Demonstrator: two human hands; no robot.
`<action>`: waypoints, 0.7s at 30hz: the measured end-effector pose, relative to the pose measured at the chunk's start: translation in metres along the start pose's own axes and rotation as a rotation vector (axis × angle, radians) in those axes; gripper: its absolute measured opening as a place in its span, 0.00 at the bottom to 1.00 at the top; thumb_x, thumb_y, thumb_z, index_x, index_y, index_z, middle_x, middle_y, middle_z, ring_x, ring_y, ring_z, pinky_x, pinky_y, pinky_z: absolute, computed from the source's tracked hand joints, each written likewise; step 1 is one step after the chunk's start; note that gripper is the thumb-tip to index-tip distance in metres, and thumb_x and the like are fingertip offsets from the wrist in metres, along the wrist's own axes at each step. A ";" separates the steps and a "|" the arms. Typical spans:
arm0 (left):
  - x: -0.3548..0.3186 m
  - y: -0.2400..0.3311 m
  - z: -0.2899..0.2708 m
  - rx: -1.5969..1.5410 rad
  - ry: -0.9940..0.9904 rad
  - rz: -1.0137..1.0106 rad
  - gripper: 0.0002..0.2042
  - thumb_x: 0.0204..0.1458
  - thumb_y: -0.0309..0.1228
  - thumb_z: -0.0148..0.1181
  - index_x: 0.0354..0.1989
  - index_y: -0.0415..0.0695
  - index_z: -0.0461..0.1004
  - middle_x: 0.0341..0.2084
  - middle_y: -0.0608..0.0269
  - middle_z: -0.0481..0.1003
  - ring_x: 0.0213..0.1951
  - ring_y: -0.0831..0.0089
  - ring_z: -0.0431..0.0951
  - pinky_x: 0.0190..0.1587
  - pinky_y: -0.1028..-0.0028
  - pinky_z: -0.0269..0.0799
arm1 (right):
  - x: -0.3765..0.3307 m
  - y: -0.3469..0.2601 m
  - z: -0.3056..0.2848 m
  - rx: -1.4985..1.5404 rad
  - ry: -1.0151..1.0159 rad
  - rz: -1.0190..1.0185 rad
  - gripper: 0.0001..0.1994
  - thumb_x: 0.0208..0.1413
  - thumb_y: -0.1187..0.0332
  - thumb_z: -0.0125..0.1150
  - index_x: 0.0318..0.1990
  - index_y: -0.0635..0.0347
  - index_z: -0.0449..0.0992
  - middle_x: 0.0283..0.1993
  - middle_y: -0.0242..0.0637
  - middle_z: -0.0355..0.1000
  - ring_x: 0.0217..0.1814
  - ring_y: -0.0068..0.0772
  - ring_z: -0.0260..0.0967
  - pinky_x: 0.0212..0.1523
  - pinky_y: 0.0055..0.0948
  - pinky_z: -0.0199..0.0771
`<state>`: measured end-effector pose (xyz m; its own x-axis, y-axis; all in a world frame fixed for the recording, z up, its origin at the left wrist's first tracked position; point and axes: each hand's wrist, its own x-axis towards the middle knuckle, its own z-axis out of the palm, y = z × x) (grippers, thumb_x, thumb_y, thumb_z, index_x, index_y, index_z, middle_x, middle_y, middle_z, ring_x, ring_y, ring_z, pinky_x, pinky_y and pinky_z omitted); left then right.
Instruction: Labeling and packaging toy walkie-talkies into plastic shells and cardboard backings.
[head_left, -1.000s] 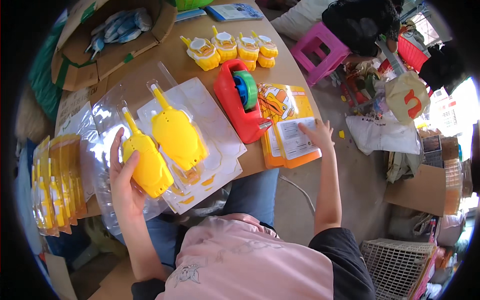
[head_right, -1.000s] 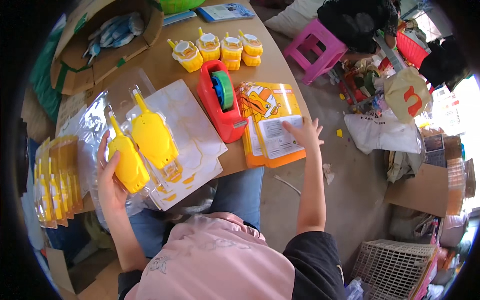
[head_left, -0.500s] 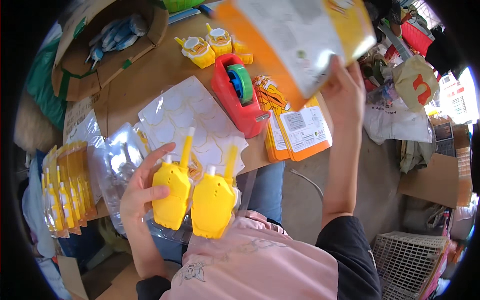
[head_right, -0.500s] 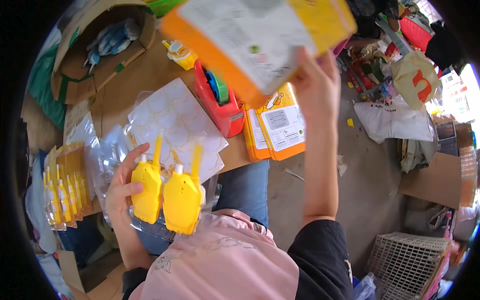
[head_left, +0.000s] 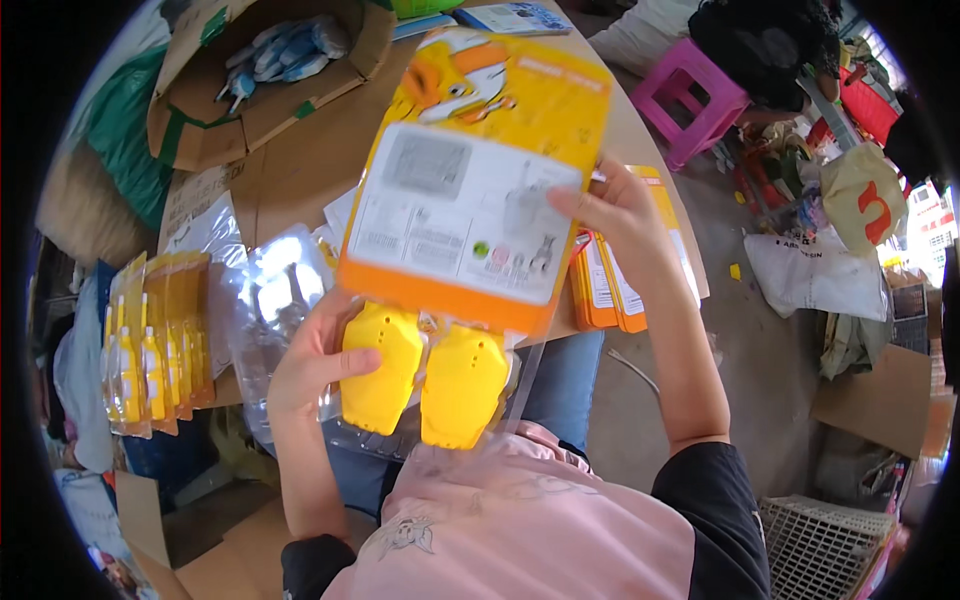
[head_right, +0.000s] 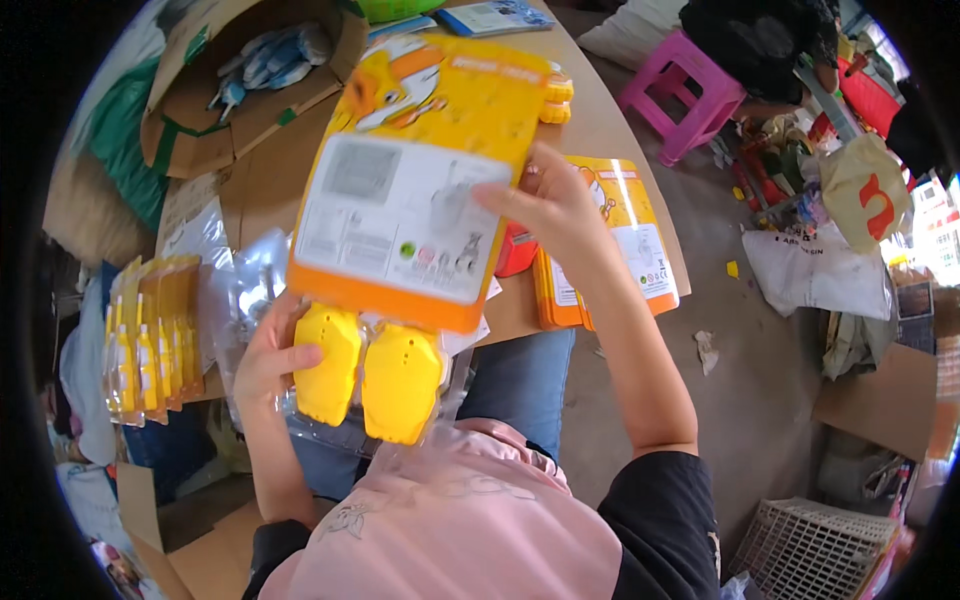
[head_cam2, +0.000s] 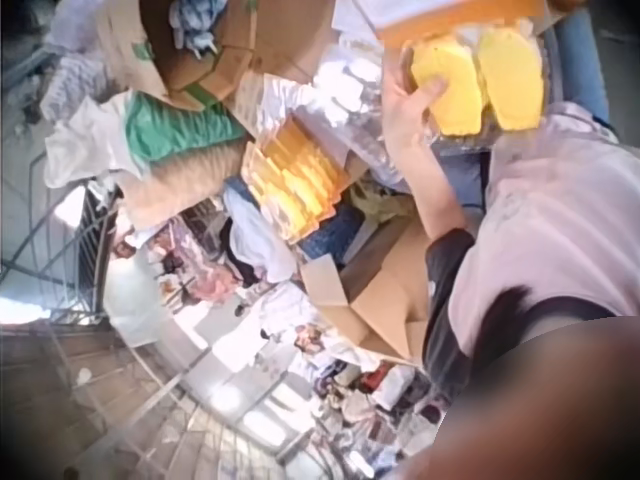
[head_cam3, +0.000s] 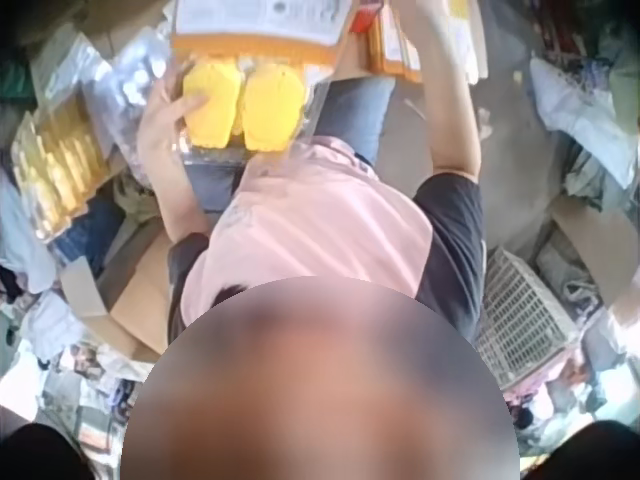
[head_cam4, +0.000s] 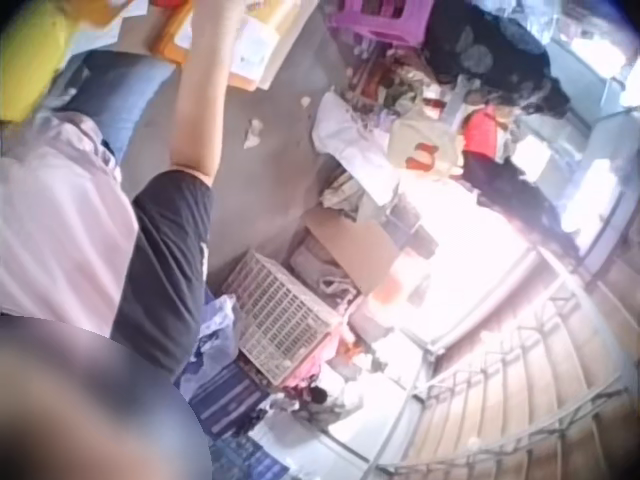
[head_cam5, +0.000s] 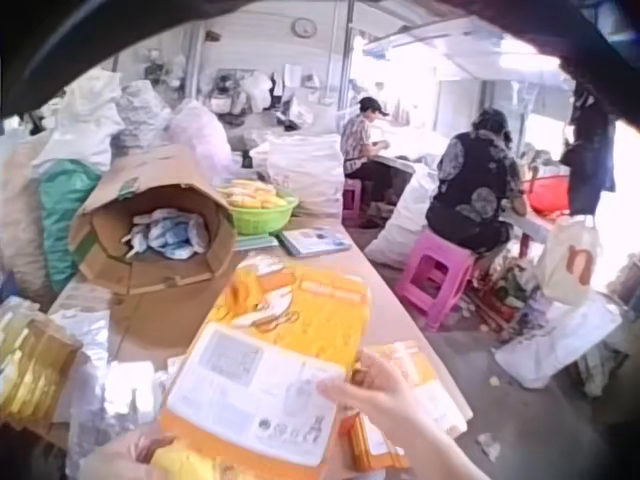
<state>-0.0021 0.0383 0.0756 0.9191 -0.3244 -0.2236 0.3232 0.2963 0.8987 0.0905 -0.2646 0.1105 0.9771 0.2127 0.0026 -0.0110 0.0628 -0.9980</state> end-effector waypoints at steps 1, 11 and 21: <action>0.001 0.000 -0.004 0.037 0.013 0.009 0.39 0.37 0.24 0.69 0.61 0.39 0.56 0.52 0.58 0.68 0.55 0.67 0.67 0.58 0.71 0.60 | -0.001 0.002 0.002 -0.069 -0.084 0.003 0.20 0.51 0.71 0.63 0.51 0.65 0.66 0.45 0.41 0.73 0.46 0.26 0.71 0.45 0.24 0.72; 0.008 0.004 -0.004 0.012 0.019 0.003 0.37 0.42 0.35 0.70 0.60 0.38 0.57 0.52 0.59 0.68 0.53 0.71 0.69 0.54 0.73 0.64 | 0.081 -0.043 -0.044 -0.604 0.030 -0.153 0.28 0.57 0.43 0.49 0.59 0.50 0.67 0.57 0.37 0.67 0.60 0.32 0.61 0.55 0.29 0.63; 0.027 0.019 0.008 -0.094 0.325 0.033 0.26 0.52 0.38 0.61 0.56 0.39 0.63 0.45 0.59 0.73 0.46 0.74 0.75 0.46 0.75 0.72 | 0.036 0.002 0.006 -0.063 0.061 -0.185 0.32 0.60 0.47 0.45 0.66 0.54 0.51 0.65 0.44 0.55 0.63 0.44 0.60 0.55 0.40 0.68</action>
<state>0.0272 0.0280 0.0898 0.9484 -0.0147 -0.3169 0.2974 0.3886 0.8721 0.1242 -0.2513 0.1088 0.9724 0.1436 0.1838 0.1808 0.0340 -0.9829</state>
